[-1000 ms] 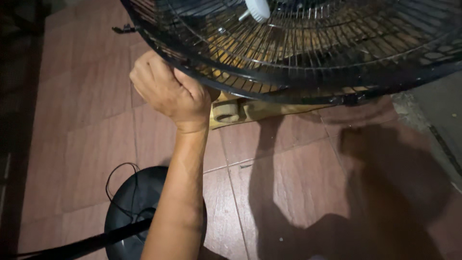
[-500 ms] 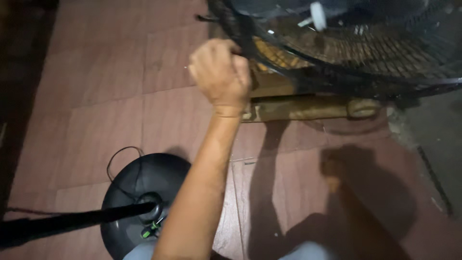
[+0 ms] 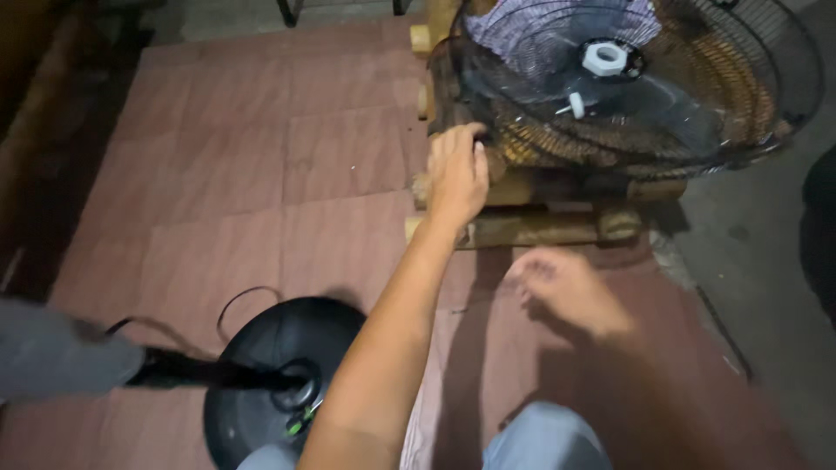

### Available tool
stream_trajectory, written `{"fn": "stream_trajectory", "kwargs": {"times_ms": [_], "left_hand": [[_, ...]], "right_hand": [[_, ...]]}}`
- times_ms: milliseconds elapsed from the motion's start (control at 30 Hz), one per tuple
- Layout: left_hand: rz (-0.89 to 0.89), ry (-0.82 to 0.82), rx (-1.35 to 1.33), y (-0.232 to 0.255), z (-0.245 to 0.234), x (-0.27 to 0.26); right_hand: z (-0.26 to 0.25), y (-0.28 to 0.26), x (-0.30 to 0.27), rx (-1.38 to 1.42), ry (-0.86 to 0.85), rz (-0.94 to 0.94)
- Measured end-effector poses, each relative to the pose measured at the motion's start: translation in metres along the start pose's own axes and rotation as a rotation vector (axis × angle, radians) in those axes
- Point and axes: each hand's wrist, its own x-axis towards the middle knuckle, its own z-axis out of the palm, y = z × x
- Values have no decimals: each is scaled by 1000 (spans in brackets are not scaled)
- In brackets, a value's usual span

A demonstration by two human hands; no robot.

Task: The person disassembles a standing electric fan by removing the front grille, fan blades, and motor housing from the stand. They then detach the stand pole from the base and use a screwdriver to loosen the base assembly.

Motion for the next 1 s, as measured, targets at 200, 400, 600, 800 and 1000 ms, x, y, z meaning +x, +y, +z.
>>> {"fn": "stream_trajectory", "kwargs": {"times_ms": [200,400,600,800,1000], "left_hand": [[-63,-25,-151,39,-80,-75],[-358,-320,-304,27,-169,-189],[-541,-509,-218,-23,-238,-291],[-759,-532,-205,-95,-269,-411],[-979,-665,-97,-139,-259,-485]], "right_hand": [[21,-107,-37,96,16,-331],[13,-193,-65,33,324,-548],[-15,-219,-42,-249,515,-707],[-112,-210,77,-540,476,-397],[-166,-169,148,-689,474,-212]]}}
